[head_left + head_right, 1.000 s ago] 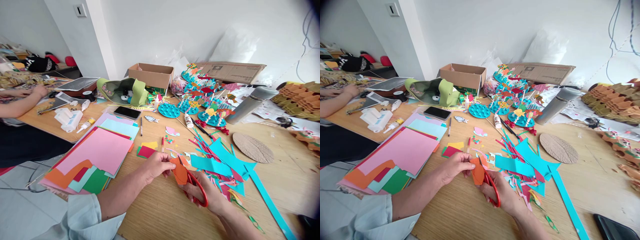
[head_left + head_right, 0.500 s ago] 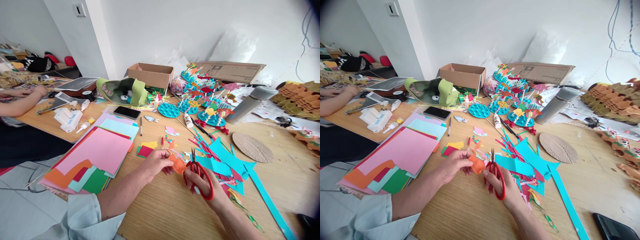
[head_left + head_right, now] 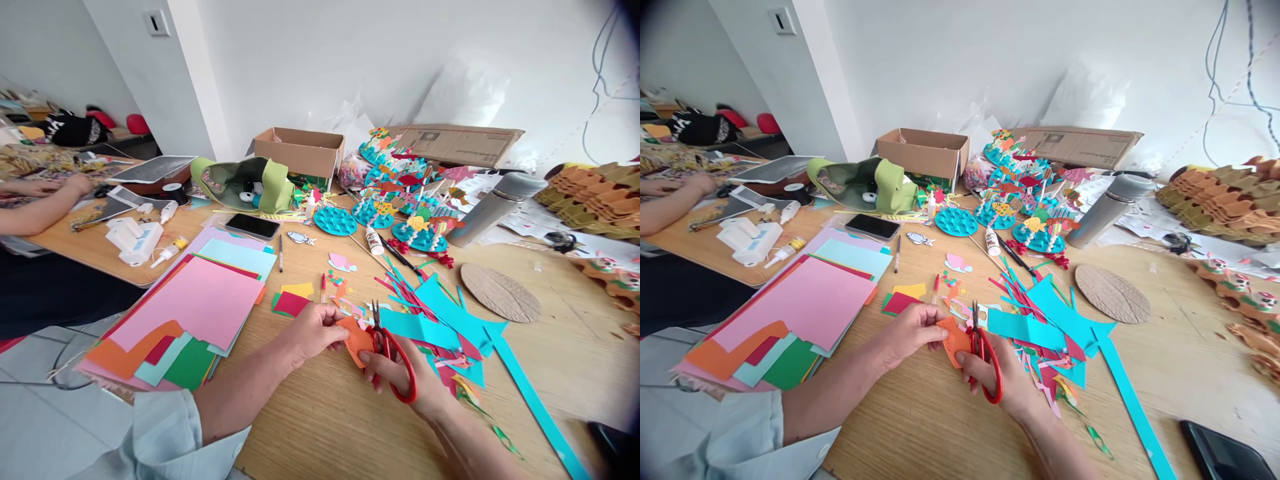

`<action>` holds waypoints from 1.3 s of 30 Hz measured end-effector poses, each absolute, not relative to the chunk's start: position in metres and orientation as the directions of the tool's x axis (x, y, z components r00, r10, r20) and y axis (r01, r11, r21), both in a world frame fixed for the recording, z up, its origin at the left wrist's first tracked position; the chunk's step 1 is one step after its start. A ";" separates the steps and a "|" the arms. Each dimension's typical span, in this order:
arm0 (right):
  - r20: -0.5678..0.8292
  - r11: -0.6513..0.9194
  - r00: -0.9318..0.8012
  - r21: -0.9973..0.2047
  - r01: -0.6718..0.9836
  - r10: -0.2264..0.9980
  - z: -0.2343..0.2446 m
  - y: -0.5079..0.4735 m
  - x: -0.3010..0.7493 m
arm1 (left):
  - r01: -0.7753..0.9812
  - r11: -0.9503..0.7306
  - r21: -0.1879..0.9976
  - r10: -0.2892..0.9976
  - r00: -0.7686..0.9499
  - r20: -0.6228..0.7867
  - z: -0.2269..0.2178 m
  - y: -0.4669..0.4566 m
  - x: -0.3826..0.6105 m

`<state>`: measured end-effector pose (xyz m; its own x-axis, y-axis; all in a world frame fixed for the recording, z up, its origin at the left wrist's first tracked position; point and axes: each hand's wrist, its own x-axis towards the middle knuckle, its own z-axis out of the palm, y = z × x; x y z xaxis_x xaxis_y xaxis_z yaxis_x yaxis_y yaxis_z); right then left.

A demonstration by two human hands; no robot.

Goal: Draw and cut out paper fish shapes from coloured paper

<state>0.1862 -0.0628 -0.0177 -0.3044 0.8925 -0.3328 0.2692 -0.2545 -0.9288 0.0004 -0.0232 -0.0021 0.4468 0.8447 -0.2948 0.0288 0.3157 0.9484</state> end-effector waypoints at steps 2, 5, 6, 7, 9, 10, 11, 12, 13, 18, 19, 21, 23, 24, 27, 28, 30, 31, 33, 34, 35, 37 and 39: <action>-0.353 -0.257 -0.301 -0.914 0.314 0.886 -0.018 -0.064 0.185 | 0.009 0.303 0.953 0.867 0.412 -0.279 -0.004 -0.023 0.001; -0.315 -0.236 -0.268 -0.928 0.287 0.911 -0.019 -0.064 0.183 | 0.019 0.285 0.958 0.854 0.449 -0.263 -0.009 -0.025 0.002; -0.301 -0.230 -0.260 -0.935 0.271 0.918 -0.019 -0.063 0.182 | 0.037 0.270 0.962 0.843 0.474 -0.255 -0.011 -0.026 0.002; -0.292 -0.226 -0.255 -0.939 0.260 0.922 -0.019 -0.063 0.181 | 0.057 0.250 0.967 0.835 0.493 -0.245 -0.013 -0.026 0.003; -0.303 -0.233 -0.263 -0.936 0.266 0.916 -0.017 -0.063 0.179 | 0.067 0.225 0.972 0.841 0.491 -0.228 -0.014 -0.027 0.004; -0.318 -0.242 -0.277 -0.930 0.276 0.907 -0.015 -0.064 0.179 | 0.049 0.227 0.973 0.852 0.473 -0.223 -0.014 -0.027 0.004; -0.332 -0.250 -0.295 -0.926 0.284 0.896 -0.014 -0.064 0.178 | 0.021 0.240 0.971 0.863 0.454 -0.223 -0.012 -0.026 0.004; -0.340 -0.253 -0.308 -0.924 0.287 0.889 -0.014 -0.064 0.178 | -0.007 0.258 0.966 0.871 0.435 -0.229 -0.011 -0.026 0.004; -0.337 -0.250 -0.316 -0.926 0.283 0.887 -0.013 -0.064 0.179 | -0.028 0.279 0.960 0.873 0.423 -0.241 -0.009 -0.025 0.003; -0.206 -0.150 -0.266 -0.965 0.213 0.942 -0.014 -0.063 0.183 | 0.040 0.360 0.932 0.748 0.585 -0.314 -0.004 -0.026 -0.001; -0.195 -0.144 -0.263 -0.969 0.202 0.945 -0.015 -0.063 0.184 | 0.064 0.356 0.932 0.703 0.639 -0.312 -0.004 -0.027 -0.002; -0.206 -0.158 -0.272 -0.969 0.188 0.940 -0.016 -0.062 0.184 | 0.117 0.325 0.939 0.631 0.712 -0.307 -0.005 -0.029 -0.003; -0.230 -0.184 -0.283 -0.966 0.181 0.931 -0.017 -0.062 0.184 | 0.155 0.290 0.945 0.603 0.737 -0.306 -0.007 -0.030 -0.003; -0.236 -0.191 -0.276 -0.965 0.180 0.932 -0.018 -0.062 0.184 | 0.164 0.279 0.946 0.617 0.725 -0.307 -0.007 -0.030 -0.003; -0.225 -0.183 -0.252 -0.967 0.178 0.941 -0.019 -0.062 0.184 | 0.137 0.283 0.949 0.735 0.605 -0.307 -0.006 -0.028 -0.001; -0.221 -0.180 -0.249 -0.967 0.178 0.943 -0.019 -0.063 0.184 | 0.118 0.296 0.948 0.774 0.553 -0.310 -0.006 -0.027 -0.001; -0.226 -0.183 -0.254 -0.966 0.184 0.940 -0.018 -0.064 0.183 | 0.072 0.324 0.943 0.822 0.472 -0.318 -0.004 -0.025 0.000; -0.232 -0.187 -0.257 -0.964 0.187 0.938 -0.018 -0.064 0.183 | 0.050 0.335 0.941 0.830 0.457 -0.320 -0.004 -0.024 0.000; -0.232 -0.186 -0.255 -0.964 0.192 0.939 -0.019 -0.064 0.182 | 0.013 0.351 0.936 0.828 0.463 -0.317 -0.004 -0.024 0.000; -0.222 -0.177 -0.250 -0.966 0.190 0.942 -0.019 -0.064 0.182 | -0.008 0.362 0.932 0.820 0.477 -0.315 -0.005 -0.024 0.001; -0.207 -0.165 -0.241 -0.969 0.184 0.948 -0.020 -0.064 0.182 | -0.032 0.377 0.926 0.811 0.493 -0.314 -0.006 -0.025 0.001; -0.177 -0.142 -0.216 -0.976 0.168 0.960 -0.023 -0.063 0.183 | -0.094 0.416 0.905 0.794 0.522 -0.311 -0.008 -0.026 0.002; -0.164 -0.136 -0.189 -0.979 0.152 0.968 -0.025 -0.063 0.182 | -0.148 0.446 0.883 0.784 0.540 -0.305 -0.010 -0.029 0.004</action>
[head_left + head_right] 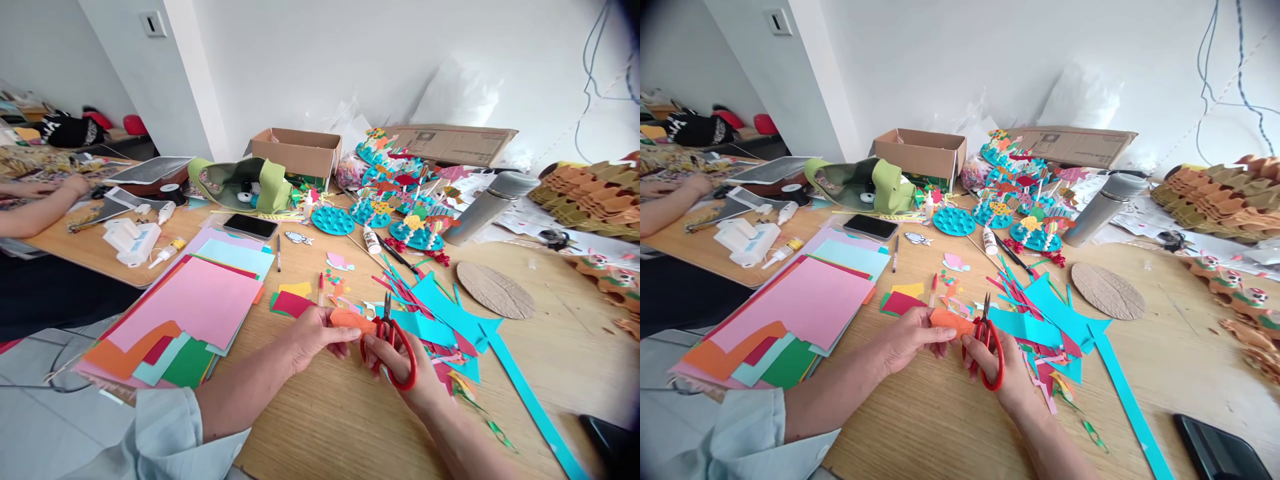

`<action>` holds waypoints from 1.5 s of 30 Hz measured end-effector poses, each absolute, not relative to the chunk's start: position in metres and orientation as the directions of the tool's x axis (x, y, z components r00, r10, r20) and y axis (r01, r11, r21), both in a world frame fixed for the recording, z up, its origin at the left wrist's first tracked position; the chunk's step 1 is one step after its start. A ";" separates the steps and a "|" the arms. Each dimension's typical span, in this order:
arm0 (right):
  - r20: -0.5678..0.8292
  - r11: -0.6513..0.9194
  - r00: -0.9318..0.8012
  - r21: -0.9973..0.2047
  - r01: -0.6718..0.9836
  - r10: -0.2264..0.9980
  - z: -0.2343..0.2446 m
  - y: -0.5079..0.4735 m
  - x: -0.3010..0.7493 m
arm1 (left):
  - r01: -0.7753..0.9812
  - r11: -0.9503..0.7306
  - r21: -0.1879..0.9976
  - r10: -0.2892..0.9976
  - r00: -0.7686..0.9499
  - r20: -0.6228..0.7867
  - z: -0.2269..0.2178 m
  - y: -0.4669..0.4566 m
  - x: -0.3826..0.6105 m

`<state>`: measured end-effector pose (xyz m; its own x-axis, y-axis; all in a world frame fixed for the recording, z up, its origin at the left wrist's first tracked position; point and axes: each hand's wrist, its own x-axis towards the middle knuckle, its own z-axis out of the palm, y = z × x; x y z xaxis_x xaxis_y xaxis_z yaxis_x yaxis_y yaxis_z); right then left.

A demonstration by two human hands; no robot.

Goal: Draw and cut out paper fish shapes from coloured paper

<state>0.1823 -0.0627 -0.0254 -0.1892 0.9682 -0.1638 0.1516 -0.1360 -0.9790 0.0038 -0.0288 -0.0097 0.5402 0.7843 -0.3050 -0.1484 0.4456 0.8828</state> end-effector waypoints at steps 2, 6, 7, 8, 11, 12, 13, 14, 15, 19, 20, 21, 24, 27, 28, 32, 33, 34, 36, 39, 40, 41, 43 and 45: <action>-0.172 -0.148 -0.176 -0.979 0.142 0.969 -0.026 -0.063 0.181 | -0.170 0.445 0.880 0.782 0.552 -0.289 -0.011 -0.031 0.006; -0.205 -0.173 -0.179 -0.968 0.180 0.962 -0.021 -0.067 0.174 | -0.179 0.388 0.904 0.838 0.477 -0.265 -0.011 -0.035 0.011; -0.208 -0.172 -0.182 -0.965 0.198 0.961 -0.019 -0.068 0.173 | -0.190 0.385 0.903 0.853 0.446 -0.270 -0.010 -0.035 0.012; -0.210 -0.168 -0.188 -0.962 0.214 0.960 -0.017 -0.069 0.172 | -0.203 0.387 0.899 0.865 0.416 -0.279 -0.009 -0.035 0.013; -0.208 -0.153 -0.216 -0.957 0.245 0.954 -0.014 -0.069 0.172 | -0.232 0.390 0.891 0.893 0.330 -0.306 -0.006 -0.032 0.012; -0.211 -0.150 -0.230 -0.955 0.258 0.950 -0.014 -0.068 0.172 | -0.239 0.386 0.891 0.902 0.303 -0.309 -0.006 -0.030 0.011; -0.220 -0.149 -0.249 -0.950 0.274 0.943 -0.014 -0.068 0.173 | -0.246 0.380 0.892 0.908 0.285 -0.308 -0.005 -0.029 0.010; -0.232 -0.151 -0.271 -0.946 0.288 0.934 -0.014 -0.068 0.173 | -0.256 0.375 0.891 0.911 0.278 -0.304 -0.005 -0.028 0.008; -0.246 -0.156 -0.297 -0.942 0.298 0.923 -0.014 -0.068 0.173 | -0.270 0.372 0.888 0.913 0.278 -0.298 -0.004 -0.027 0.007; -0.306 -0.196 -0.378 -0.933 0.303 0.874 -0.013 -0.069 0.172 | -0.314 0.382 0.869 0.907 0.307 -0.288 -0.002 -0.025 0.004; -0.313 -0.202 -0.389 -0.932 0.300 0.866 -0.013 -0.069 0.172 | -0.320 0.390 0.864 0.905 0.306 -0.295 -0.001 -0.025 0.004; -0.316 -0.205 -0.398 -0.933 0.297 0.861 -0.013 -0.069 0.172 | -0.326 0.398 0.858 0.904 0.300 -0.306 0.000 -0.025 0.004; -0.305 -0.197 -0.427 -0.940 0.278 0.851 -0.015 -0.069 0.173 | -0.360 0.415 0.836 0.903 0.273 -0.331 0.003 -0.025 0.006; -0.287 -0.177 -0.451 -0.946 0.270 0.845 -0.016 -0.069 0.174 | -0.398 0.428 0.811 0.900 0.271 -0.342 0.003 -0.025 0.007; -0.284 -0.172 -0.455 -0.947 0.272 0.844 -0.017 -0.070 0.174 | -0.405 0.433 0.805 0.898 0.276 -0.344 0.003 -0.025 0.006; -0.291 -0.162 -0.463 -0.941 0.299 0.837 -0.014 -0.071 0.174 | -0.414 0.443 0.795 0.890 0.307 -0.336 0.002 -0.024 0.006; -0.296 -0.163 -0.464 -0.938 0.306 0.835 -0.012 -0.071 0.173 | -0.413 0.447 0.794 0.888 0.311 -0.338 0.002 -0.024 0.005; -0.301 -0.164 -0.466 -0.936 0.311 0.832 -0.011 -0.071 0.173 | -0.410 0.452 0.792 0.886 0.313 -0.344 0.003 -0.024 0.005; -0.306 -0.169 -0.466 -0.934 0.314 0.830 -0.009 -0.071 0.173 | -0.399 0.458 0.794 0.882 0.313 -0.352 0.004 -0.024 0.005; -0.309 -0.171 -0.466 -0.933 0.316 0.829 -0.009 -0.071 0.172 | -0.371 0.457 0.808 0.882 0.307 -0.358 0.004 -0.024 0.005; -0.311 -0.170 -0.466 -0.932 0.320 0.828 -0.009 -0.071 0.172 | -0.362 0.459 0.812 0.881 0.305 -0.362 0.003 -0.024 0.005; -0.312 -0.167 -0.466 -0.931 0.325 0.828 -0.010 -0.071 0.172 | -0.353 0.461 0.814 0.880 0.304 -0.366 0.003 -0.024 0.005; -0.314 -0.161 -0.463 -0.927 0.339 0.829 -0.011 -0.071 0.172 | -0.333 0.462 0.822 0.879 0.294 -0.375 0.002 -0.024 0.005; -0.323 -0.163 -0.454 -0.920 0.356 0.831 -0.011 -0.071 0.171 | -0.317 0.454 0.832 0.884 0.277 -0.377 0.002 -0.024 0.005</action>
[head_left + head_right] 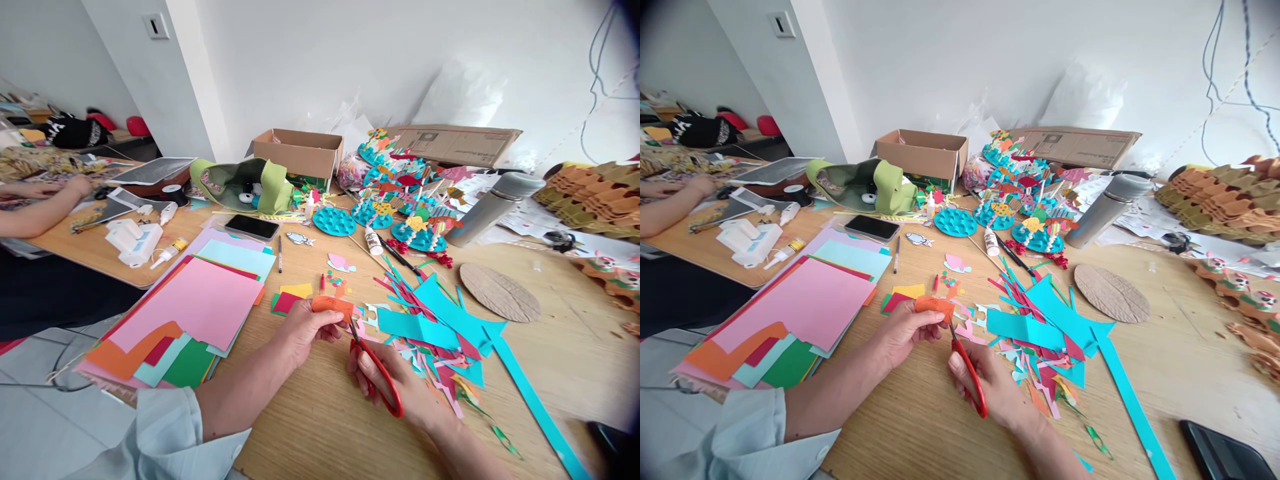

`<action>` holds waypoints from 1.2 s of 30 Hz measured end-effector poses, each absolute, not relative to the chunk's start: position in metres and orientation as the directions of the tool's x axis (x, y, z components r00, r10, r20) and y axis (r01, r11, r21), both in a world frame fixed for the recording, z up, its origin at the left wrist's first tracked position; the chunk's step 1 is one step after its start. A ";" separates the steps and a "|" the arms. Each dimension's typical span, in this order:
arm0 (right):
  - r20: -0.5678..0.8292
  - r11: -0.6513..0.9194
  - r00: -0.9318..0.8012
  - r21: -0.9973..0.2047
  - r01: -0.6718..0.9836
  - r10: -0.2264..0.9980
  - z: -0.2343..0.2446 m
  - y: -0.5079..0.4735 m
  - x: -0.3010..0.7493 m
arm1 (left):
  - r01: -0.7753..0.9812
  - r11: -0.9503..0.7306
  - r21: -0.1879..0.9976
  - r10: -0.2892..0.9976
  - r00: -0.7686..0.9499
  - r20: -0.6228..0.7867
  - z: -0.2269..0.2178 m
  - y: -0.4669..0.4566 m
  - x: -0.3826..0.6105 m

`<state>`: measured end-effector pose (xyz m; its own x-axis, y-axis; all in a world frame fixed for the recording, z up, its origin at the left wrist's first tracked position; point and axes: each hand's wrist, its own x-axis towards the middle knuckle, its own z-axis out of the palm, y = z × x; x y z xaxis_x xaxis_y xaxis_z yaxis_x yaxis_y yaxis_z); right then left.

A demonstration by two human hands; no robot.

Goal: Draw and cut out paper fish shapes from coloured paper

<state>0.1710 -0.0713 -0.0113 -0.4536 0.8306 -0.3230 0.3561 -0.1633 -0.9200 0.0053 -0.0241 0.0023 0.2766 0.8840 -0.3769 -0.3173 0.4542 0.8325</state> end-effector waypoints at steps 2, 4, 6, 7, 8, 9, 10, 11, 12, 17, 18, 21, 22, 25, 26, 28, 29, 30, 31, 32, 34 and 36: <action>-0.336 -0.176 -0.440 -0.914 0.366 0.833 -0.011 -0.071 0.171 | -0.310 0.444 0.840 0.890 0.262 -0.374 0.003 -0.024 0.006; -0.343 -0.186 -0.435 -0.912 0.365 0.832 -0.011 -0.072 0.170 | -0.314 0.441 0.841 0.892 0.258 -0.372 0.003 -0.024 0.006; -0.343 -0.186 -0.431 -0.912 0.366 0.835 -0.011 -0.072 0.170 | -0.311 0.446 0.839 0.890 0.253 -0.380 0.003 -0.024 0.006; -0.343 -0.185 -0.427 -0.911 0.369 0.837 -0.011 -0.072 0.170 | -0.306 0.450 0.839 0.888 0.249 -0.386 0.003 -0.024 0.006; -0.346 -0.187 -0.421 -0.909 0.374 0.838 -0.011 -0.072 0.171 | -0.300 0.454 0.839 0.887 0.245 -0.392 0.003 -0.024 0.006; -0.349 -0.191 -0.414 -0.906 0.377 0.841 -0.011 -0.072 0.171 | -0.294 0.456 0.840 0.886 0.242 -0.396 0.003 -0.024 0.006; -0.352 -0.195 -0.408 -0.905 0.378 0.842 -0.011 -0.073 0.171 | -0.289 0.457 0.841 0.885 0.239 -0.399 0.004 -0.024 0.006; -0.355 -0.200 -0.404 -0.904 0.377 0.843 -0.011 -0.073 0.171 | -0.289 0.457 0.841 0.886 0.235 -0.400 0.004 -0.024 0.006; -0.357 -0.205 -0.401 -0.904 0.375 0.843 -0.011 -0.073 0.172 | -0.290 0.456 0.841 0.886 0.232 -0.401 0.004 -0.024 0.006; -0.346 -0.199 -0.397 -0.909 0.365 0.850 -0.013 -0.072 0.172 | -0.290 0.457 0.841 0.886 0.229 -0.402 0.003 -0.024 0.005; -0.340 -0.192 -0.400 -0.911 0.365 0.851 -0.014 -0.072 0.173 | -0.287 0.455 0.843 0.887 0.228 -0.402 0.003 -0.024 0.005; -0.325 -0.173 -0.407 -0.915 0.366 0.854 -0.014 -0.071 0.172 | -0.279 0.454 0.846 0.888 0.223 -0.403 0.002 -0.023 0.005; -0.324 -0.173 -0.407 -0.914 0.366 0.854 -0.014 -0.070 0.172 | -0.274 0.455 0.848 0.887 0.228 -0.402 0.003 -0.023 0.005; -0.338 -0.188 -0.407 -0.912 0.365 0.849 -0.014 -0.069 0.172 | -0.268 0.420 0.867 0.900 0.246 -0.360 0.004 -0.023 0.005; -0.341 -0.192 -0.407 -0.911 0.364 0.847 -0.015 -0.069 0.172 | -0.269 0.409 0.872 0.904 0.250 -0.347 0.004 -0.023 0.005; -0.339 -0.193 -0.407 -0.913 0.360 0.848 -0.016 -0.069 0.172 | -0.272 0.411 0.870 0.903 0.251 -0.348 0.005 -0.023 0.005; -0.336 -0.190 -0.405 -0.914 0.358 0.850 -0.017 -0.069 0.172 | -0.272 0.423 0.864 0.898 0.250 -0.361 0.006 -0.023 0.005; -0.333 -0.188 -0.405 -0.915 0.357 0.851 -0.017 -0.069 0.172 | -0.269 0.437 0.858 0.893 0.248 -0.376 0.006 -0.023 0.005; -0.332 -0.186 -0.407 -0.916 0.357 0.851 -0.017 -0.069 0.172 | -0.267 0.442 0.856 0.891 0.243 -0.384 0.007 -0.024 0.005; -0.330 -0.185 -0.408 -0.916 0.355 0.851 -0.017 -0.070 0.172 | -0.266 0.437 0.859 0.893 0.238 -0.381 0.007 -0.024 0.005; -0.328 -0.183 -0.413 -0.918 0.353 0.850 -0.017 -0.070 0.173 | -0.259 0.406 0.876 0.906 0.236 -0.350 0.008 -0.025 0.005; -0.323 -0.178 -0.413 -0.919 0.352 0.851 -0.018 -0.070 0.173 | -0.241 0.366 0.899 0.920 0.240 -0.310 0.010 -0.025 0.005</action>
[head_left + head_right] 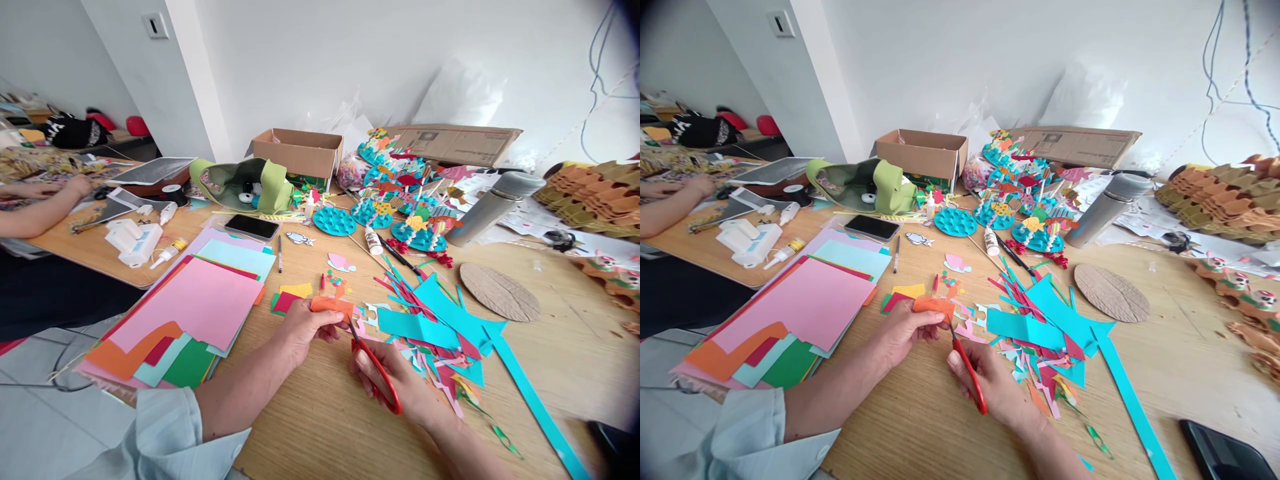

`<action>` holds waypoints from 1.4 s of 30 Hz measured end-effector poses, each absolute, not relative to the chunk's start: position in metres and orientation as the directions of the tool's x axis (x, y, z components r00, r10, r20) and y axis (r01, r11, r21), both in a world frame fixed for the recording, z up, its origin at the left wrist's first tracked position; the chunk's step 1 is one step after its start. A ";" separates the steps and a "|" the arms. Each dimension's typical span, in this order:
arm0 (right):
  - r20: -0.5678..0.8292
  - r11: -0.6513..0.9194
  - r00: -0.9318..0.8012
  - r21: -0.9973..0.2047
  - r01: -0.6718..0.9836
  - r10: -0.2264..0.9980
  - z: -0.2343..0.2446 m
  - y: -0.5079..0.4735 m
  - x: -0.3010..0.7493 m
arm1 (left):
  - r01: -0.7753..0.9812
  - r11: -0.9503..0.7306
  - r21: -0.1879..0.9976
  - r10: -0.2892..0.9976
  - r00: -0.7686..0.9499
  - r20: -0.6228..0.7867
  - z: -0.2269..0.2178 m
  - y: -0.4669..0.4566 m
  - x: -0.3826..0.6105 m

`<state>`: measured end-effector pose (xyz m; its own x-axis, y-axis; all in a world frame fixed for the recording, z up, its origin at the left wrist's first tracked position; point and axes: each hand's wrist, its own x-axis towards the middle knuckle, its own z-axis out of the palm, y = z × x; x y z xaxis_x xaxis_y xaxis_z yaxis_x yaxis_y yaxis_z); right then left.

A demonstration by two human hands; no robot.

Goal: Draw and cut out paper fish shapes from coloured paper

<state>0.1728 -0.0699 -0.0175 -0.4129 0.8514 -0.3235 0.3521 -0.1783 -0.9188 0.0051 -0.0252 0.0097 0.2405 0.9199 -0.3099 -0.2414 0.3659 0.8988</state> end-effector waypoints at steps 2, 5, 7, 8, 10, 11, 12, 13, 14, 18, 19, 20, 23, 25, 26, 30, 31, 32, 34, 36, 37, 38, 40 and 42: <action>-0.323 -0.177 -0.410 -0.918 0.354 0.853 -0.018 -0.070 0.173 | -0.236 0.347 0.908 0.925 0.244 -0.290 0.011 -0.025 0.006; -0.332 -0.184 -0.406 -0.914 0.363 0.851 -0.018 -0.070 0.173 | -0.245 0.369 0.897 0.921 0.227 -0.317 0.011 -0.026 0.006; -0.341 -0.190 -0.404 -0.909 0.370 0.848 -0.018 -0.070 0.173 | -0.238 0.385 0.892 0.917 0.206 -0.341 0.010 -0.027 0.007; -0.346 -0.193 -0.404 -0.907 0.374 0.847 -0.018 -0.070 0.173 | -0.238 0.387 0.891 0.917 0.199 -0.345 0.010 -0.027 0.007; -0.355 -0.199 -0.402 -0.903 0.381 0.844 -0.017 -0.070 0.173 | -0.243 0.375 0.895 0.921 0.205 -0.330 0.009 -0.027 0.006; -0.356 -0.198 -0.400 -0.902 0.384 0.845 -0.017 -0.070 0.173 | -0.245 0.365 0.898 0.924 0.215 -0.316 0.009 -0.027 0.006; -0.355 -0.195 -0.399 -0.901 0.388 0.845 -0.016 -0.070 0.173 | -0.241 0.359 0.902 0.924 0.227 -0.308 0.009 -0.027 0.006; -0.353 -0.192 -0.398 -0.900 0.391 0.847 -0.016 -0.070 0.173 | -0.233 0.359 0.904 0.923 0.231 -0.308 0.010 -0.026 0.006; -0.350 -0.187 -0.397 -0.900 0.393 0.849 -0.016 -0.070 0.173 | -0.226 0.364 0.904 0.922 0.229 -0.314 0.010 -0.026 0.006; -0.340 -0.172 -0.402 -0.901 0.399 0.850 -0.016 -0.070 0.172 | -0.240 0.381 0.893 0.917 0.221 -0.332 0.008 -0.026 0.005; -0.340 -0.171 -0.406 -0.901 0.398 0.848 -0.016 -0.070 0.172 | -0.249 0.385 0.889 0.915 0.229 -0.332 0.007 -0.025 0.005; -0.340 -0.171 -0.409 -0.902 0.396 0.847 -0.016 -0.070 0.172 | -0.256 0.394 0.883 0.911 0.237 -0.338 0.006 -0.025 0.005; -0.332 -0.164 -0.413 -0.906 0.391 0.848 -0.018 -0.069 0.173 | -0.274 0.443 0.854 0.890 0.246 -0.383 0.003 -0.023 0.005; -0.320 -0.148 -0.416 -0.907 0.395 0.851 -0.020 -0.068 0.173 | -0.287 0.460 0.840 0.884 0.237 -0.403 0.002 -0.023 0.006; -0.315 -0.140 -0.418 -0.907 0.397 0.852 -0.021 -0.068 0.174 | -0.290 0.465 0.837 0.882 0.235 -0.408 0.002 -0.022 0.006; -0.318 -0.142 -0.422 -0.906 0.398 0.849 -0.024 -0.069 0.174 | -0.277 0.475 0.835 0.876 0.234 -0.421 0.002 -0.022 0.005; -0.317 -0.141 -0.422 -0.907 0.397 0.849 -0.024 -0.069 0.174 | -0.277 0.475 0.835 0.876 0.235 -0.420 0.002 -0.022 0.005; -0.314 -0.138 -0.421 -0.907 0.397 0.851 -0.023 -0.069 0.174 | -0.278 0.474 0.835 0.877 0.236 -0.419 0.002 -0.022 0.005; -0.305 -0.130 -0.426 -0.911 0.391 0.852 -0.022 -0.069 0.173 | -0.284 0.472 0.835 0.878 0.239 -0.415 0.004 -0.023 0.005; -0.298 -0.126 -0.428 -0.915 0.384 0.853 -0.021 -0.068 0.173 | -0.292 0.469 0.834 0.879 0.244 -0.409 0.006 -0.023 0.005; -0.297 -0.129 -0.427 -0.916 0.379 0.854 -0.021 -0.068 0.173 | -0.296 0.467 0.833 0.880 0.245 -0.406 0.006 -0.023 0.005; -0.297 -0.132 -0.425 -0.918 0.375 0.855 -0.021 -0.067 0.173 | -0.300 0.466 0.832 0.881 0.248 -0.404 0.007 -0.023 0.006; -0.296 -0.140 -0.419 -0.921 0.364 0.858 -0.021 -0.067 0.172 | -0.298 0.471 0.831 0.876 0.267 -0.401 0.007 -0.023 0.005; -0.295 -0.146 -0.419 -0.925 0.351 0.859 -0.022 -0.067 0.172 | -0.286 0.475 0.832 0.869 0.298 -0.394 0.005 -0.022 0.005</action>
<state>0.1725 -0.0668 -0.0221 -0.4185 0.8591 -0.2945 0.3510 -0.1461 -0.9249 0.0048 -0.0223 0.0049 0.2978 0.8695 -0.3941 -0.2855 0.4751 0.8323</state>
